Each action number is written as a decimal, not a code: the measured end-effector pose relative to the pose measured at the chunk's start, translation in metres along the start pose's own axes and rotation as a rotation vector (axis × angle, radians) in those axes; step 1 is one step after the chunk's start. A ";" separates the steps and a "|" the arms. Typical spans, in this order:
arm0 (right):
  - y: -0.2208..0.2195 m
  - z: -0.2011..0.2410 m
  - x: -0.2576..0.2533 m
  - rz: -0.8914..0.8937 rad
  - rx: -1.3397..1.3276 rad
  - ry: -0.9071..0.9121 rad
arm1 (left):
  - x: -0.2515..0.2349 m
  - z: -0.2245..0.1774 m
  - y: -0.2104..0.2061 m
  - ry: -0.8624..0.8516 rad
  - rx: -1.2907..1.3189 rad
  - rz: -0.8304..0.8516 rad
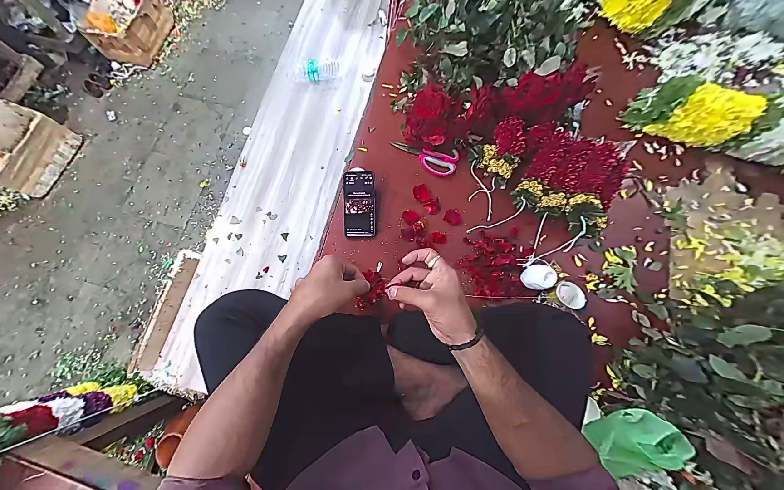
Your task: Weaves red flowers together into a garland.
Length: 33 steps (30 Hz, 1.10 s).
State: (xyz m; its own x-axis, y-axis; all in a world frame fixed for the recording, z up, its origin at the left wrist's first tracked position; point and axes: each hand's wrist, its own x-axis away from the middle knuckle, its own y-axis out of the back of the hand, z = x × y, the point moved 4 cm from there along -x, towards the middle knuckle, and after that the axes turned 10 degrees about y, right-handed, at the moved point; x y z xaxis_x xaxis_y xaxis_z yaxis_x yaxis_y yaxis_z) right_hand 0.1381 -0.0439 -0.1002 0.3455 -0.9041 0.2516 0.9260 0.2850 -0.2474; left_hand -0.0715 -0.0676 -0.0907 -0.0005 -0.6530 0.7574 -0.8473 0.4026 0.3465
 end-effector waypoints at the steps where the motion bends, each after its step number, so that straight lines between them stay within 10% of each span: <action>1: -0.003 -0.004 0.001 0.000 0.034 -0.014 | 0.000 -0.001 -0.002 -0.015 0.031 0.018; 16: 0.014 -0.019 -0.010 0.071 0.310 -0.082 | -0.002 -0.007 -0.014 -0.075 0.108 0.021; 27: 0.030 -0.022 -0.023 0.454 0.415 0.126 | 0.000 -0.013 0.014 0.064 0.082 -0.048; 33: 0.024 0.030 -0.010 0.583 0.183 0.342 | 0.017 -0.061 0.012 0.094 -0.533 -0.102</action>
State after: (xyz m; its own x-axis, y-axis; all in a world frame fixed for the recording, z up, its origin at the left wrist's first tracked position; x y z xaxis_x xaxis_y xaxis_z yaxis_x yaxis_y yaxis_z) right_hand 0.1618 -0.0186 -0.0811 0.7544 -0.6281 -0.1908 0.6251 0.7761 -0.0833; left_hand -0.0497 -0.0346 -0.0398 0.1356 -0.6554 0.7430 -0.4540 0.6254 0.6346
